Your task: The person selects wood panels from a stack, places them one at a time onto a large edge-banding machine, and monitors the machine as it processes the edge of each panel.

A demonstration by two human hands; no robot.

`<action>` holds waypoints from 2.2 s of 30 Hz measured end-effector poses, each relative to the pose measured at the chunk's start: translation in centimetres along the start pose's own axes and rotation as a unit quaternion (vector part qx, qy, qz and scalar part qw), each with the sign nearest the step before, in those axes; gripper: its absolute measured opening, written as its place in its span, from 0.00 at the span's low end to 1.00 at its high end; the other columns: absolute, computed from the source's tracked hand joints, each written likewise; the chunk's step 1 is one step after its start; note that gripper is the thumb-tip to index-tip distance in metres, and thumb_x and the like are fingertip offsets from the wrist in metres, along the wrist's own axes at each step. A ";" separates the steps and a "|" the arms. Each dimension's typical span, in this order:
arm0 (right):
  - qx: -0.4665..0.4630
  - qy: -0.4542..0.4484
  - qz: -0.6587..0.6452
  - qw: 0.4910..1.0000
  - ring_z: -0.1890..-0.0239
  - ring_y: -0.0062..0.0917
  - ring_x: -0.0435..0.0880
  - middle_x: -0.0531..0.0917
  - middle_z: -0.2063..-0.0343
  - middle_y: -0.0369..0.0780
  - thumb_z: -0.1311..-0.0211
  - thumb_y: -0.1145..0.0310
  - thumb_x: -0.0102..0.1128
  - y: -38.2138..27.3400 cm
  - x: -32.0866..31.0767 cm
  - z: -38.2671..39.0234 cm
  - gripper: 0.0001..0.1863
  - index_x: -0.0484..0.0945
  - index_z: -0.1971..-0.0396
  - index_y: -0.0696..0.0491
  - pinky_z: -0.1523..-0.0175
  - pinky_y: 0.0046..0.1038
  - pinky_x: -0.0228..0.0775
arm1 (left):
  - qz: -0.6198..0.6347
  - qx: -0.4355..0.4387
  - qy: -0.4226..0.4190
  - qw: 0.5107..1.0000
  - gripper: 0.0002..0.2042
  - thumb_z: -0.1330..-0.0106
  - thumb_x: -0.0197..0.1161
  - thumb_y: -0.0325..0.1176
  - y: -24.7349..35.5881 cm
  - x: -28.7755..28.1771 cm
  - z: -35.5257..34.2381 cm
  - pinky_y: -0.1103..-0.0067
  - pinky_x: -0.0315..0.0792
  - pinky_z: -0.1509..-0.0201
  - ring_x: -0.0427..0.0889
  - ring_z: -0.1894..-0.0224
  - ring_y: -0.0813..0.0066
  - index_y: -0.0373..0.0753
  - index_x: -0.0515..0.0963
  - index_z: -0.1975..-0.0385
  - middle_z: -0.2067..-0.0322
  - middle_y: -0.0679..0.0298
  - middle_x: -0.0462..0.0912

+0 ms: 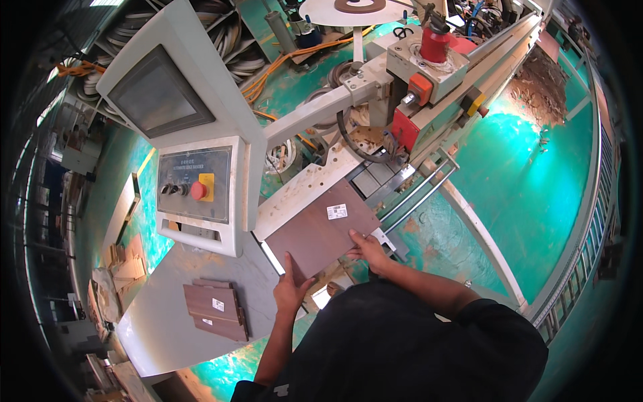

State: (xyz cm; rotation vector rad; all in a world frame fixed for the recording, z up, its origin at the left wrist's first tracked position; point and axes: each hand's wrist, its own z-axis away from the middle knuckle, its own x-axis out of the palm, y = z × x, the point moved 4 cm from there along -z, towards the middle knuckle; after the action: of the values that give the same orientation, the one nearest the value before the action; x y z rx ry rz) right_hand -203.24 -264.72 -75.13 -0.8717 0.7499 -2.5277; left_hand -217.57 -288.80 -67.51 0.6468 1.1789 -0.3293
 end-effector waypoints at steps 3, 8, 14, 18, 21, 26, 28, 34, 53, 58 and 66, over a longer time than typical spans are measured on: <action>0.005 0.000 -0.021 1.000 0.56 0.26 0.89 0.87 0.55 0.40 0.27 0.48 0.66 -0.1 0.0 0.1 0.27 0.78 0.45 0.56 0.51 0.27 0.85 | 0.005 -0.002 0.004 1.000 0.60 0.44 0.81 0.47 1.0 -0.5 -0.7 0.63 0.80 0.62 0.88 0.67 0.52 0.46 0.42 0.17 0.67 0.51 0.85; -0.011 -0.070 0.010 0.997 0.51 0.25 0.88 0.87 0.52 0.36 0.26 0.51 0.66 0.1 -2.5 -0.2 0.22 0.80 0.45 0.53 0.47 0.28 0.82 | 0.511 -0.077 0.025 0.856 0.48 0.30 0.72 0.46 -1.9 0.7 2.5 0.71 0.81 0.56 0.87 0.60 0.72 0.27 0.48 0.22 0.60 0.57 0.86; 0.054 -0.149 -0.071 0.985 0.46 0.23 0.86 0.86 0.46 0.37 0.23 0.54 0.63 0.1 -1.5 6.6 0.19 0.80 0.43 0.50 0.40 0.28 0.78 | 0.647 -0.090 -0.095 0.751 0.17 0.25 0.62 0.41 -0.1 -3.5 7.2 0.74 0.80 0.60 0.86 0.67 0.69 0.31 0.79 0.51 0.64 0.57 0.86; 0.067 -0.219 0.051 0.972 0.47 0.24 0.86 0.87 0.48 0.38 0.21 0.52 0.59 1.7 -0.4 8.3 0.19 0.81 0.45 0.51 0.40 0.27 0.78 | 0.649 -0.048 -0.064 0.757 0.15 0.28 0.61 0.38 1.5 -7.5 8.7 0.75 0.78 0.67 0.84 0.74 0.69 0.29 0.81 0.59 0.69 0.56 0.86; 0.006 -0.170 0.425 0.889 0.49 0.32 0.88 0.87 0.50 0.45 0.31 0.50 0.69 -0.5 -0.5 11.7 0.23 0.81 0.48 0.52 0.41 0.31 0.79 | 0.673 -0.062 -0.039 0.736 0.15 0.31 0.61 0.37 2.1 -10.2 11.2 0.74 0.78 0.70 0.84 0.75 0.68 0.28 0.80 0.59 0.70 0.54 0.85; -0.516 0.000 0.620 0.591 0.40 0.47 0.82 0.81 0.39 0.50 0.52 0.53 0.82 -7.4 4.7 24.0 0.36 0.80 0.44 0.53 0.35 0.42 0.74 | 0.654 -0.049 -0.094 0.749 0.13 0.28 0.60 0.35 6.6 -14.0 12.0 0.75 0.79 0.69 0.84 0.73 0.71 0.28 0.79 0.57 0.68 0.55 0.85; -0.546 -0.009 0.611 0.573 0.36 0.44 0.79 0.78 0.35 0.48 0.52 0.61 0.80 -7.3 7.7 24.5 0.36 0.79 0.41 0.53 0.33 0.43 0.72 | 0.629 -0.008 -0.141 0.764 0.16 0.26 0.60 0.37 9.0 -14.5 11.7 0.75 0.79 0.68 0.84 0.72 0.71 0.28 0.76 0.51 0.67 0.56 0.85; -0.503 0.101 0.308 0.801 0.53 0.29 0.88 0.89 0.56 0.42 0.31 0.69 0.69 -5.7 5.9 21.7 0.20 0.80 0.44 0.61 0.42 0.29 0.78 | 0.524 0.270 -0.102 0.801 0.35 0.27 0.65 0.49 14.7 -17.0 11.2 0.68 0.79 0.49 0.86 0.55 0.60 0.29 0.63 0.31 0.53 0.50 0.83; -0.069 -0.011 -0.191 0.979 0.35 0.38 0.78 0.77 0.37 0.43 0.24 0.48 0.62 5.2 2.9 1.7 0.32 0.67 0.32 0.53 0.30 0.46 0.71 | -0.026 0.236 0.066 0.969 0.39 0.32 0.68 0.48 1.5 -0.5 3.1 0.49 0.44 0.17 0.54 0.21 0.41 0.41 0.62 0.23 0.23 0.40 0.56; -0.048 0.017 0.005 0.999 0.59 0.34 0.89 0.85 0.55 0.46 0.23 0.47 0.60 3.9 3.5 1.3 0.28 0.73 0.43 0.59 0.52 0.36 0.87 | -0.027 0.235 0.087 0.968 0.36 0.32 0.68 0.49 0.4 0.1 0.2 0.53 0.53 0.19 0.56 0.23 0.34 0.43 0.67 0.25 0.23 0.39 0.56; -0.162 0.119 0.029 0.979 0.76 0.29 0.87 0.85 0.69 0.44 0.24 0.49 0.60 0.6 -1.1 -1.8 0.26 0.77 0.51 0.61 0.70 0.27 0.82 | -0.085 0.282 0.085 0.952 0.38 0.34 0.68 0.56 6.7 0.6 -3.5 0.55 0.63 0.24 0.65 0.27 0.33 0.44 0.70 0.27 0.26 0.38 0.63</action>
State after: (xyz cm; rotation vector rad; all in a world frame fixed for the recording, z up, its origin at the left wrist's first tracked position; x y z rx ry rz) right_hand -203.50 -264.03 -77.22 -0.6340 1.2705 -2.5243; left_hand -216.24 -281.42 -66.87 1.0897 1.3151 -0.7868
